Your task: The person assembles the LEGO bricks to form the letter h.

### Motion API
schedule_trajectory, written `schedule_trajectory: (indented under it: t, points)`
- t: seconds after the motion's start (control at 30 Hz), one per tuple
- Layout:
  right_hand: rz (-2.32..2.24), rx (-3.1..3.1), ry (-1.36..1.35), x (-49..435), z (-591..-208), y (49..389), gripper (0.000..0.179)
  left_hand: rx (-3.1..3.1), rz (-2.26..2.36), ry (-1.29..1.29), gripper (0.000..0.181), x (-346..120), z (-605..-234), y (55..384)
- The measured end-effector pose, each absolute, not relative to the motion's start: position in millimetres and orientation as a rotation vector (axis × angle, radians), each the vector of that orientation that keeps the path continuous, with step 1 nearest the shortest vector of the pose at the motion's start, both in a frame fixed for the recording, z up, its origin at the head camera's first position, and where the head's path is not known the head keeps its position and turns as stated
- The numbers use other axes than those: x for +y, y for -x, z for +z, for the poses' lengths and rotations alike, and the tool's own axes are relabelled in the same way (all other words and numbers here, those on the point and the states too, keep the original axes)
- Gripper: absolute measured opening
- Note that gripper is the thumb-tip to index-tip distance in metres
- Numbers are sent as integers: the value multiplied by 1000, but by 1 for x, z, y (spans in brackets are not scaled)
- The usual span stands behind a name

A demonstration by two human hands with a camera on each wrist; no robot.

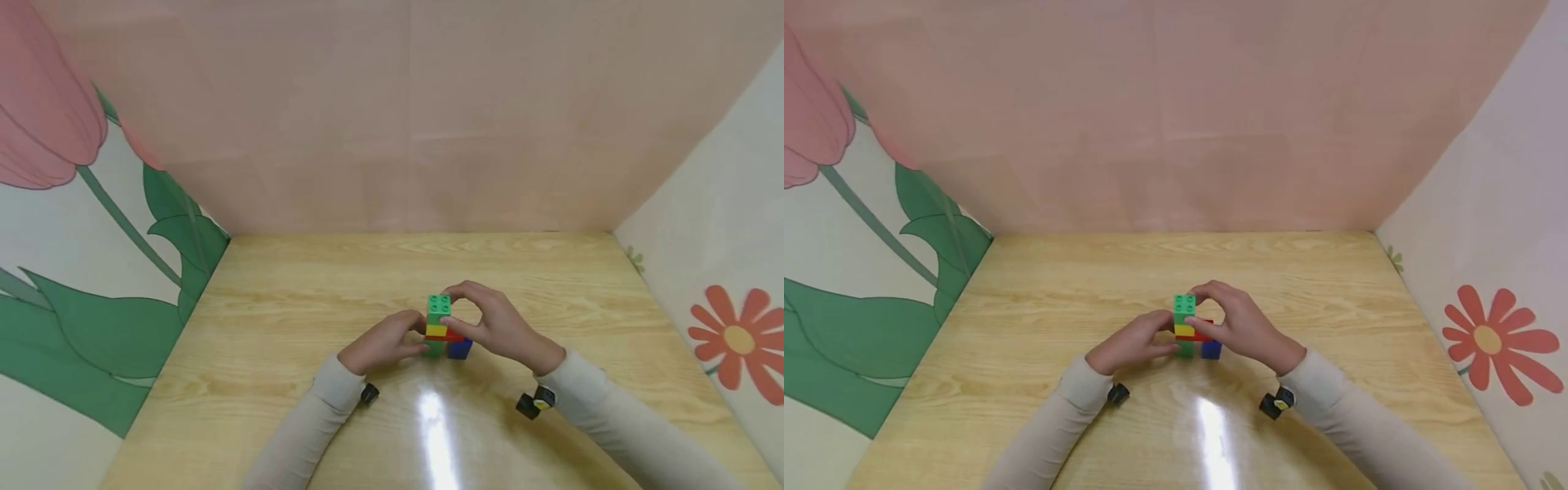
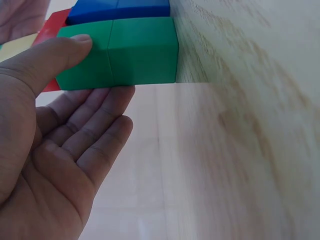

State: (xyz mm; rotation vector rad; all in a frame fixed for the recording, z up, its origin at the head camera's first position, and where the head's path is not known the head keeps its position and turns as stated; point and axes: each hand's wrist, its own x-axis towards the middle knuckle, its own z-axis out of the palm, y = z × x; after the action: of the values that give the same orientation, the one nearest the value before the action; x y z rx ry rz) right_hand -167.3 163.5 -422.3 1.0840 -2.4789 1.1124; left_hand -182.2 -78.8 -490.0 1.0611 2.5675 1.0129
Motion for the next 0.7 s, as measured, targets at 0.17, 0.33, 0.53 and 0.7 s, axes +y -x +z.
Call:
schedule_trajectory:
  t: [0.17,0.33,0.53,0.7]
  points:
    - [1106,-2471,-1092,164,-423,169,35,2573,1003,-1058,28,-78,-491,183]
    - [1117,-2462,-1136,164,-421,170,35,2576,1012,-1031,28,-79,-491,181]
    - [1103,-2477,-1129,165,-425,166,36,2559,990,-1035,29,-78,-490,179]
    - [1098,-2473,-1095,163,-427,165,35,2566,1009,-1012,28,-78,-488,179]
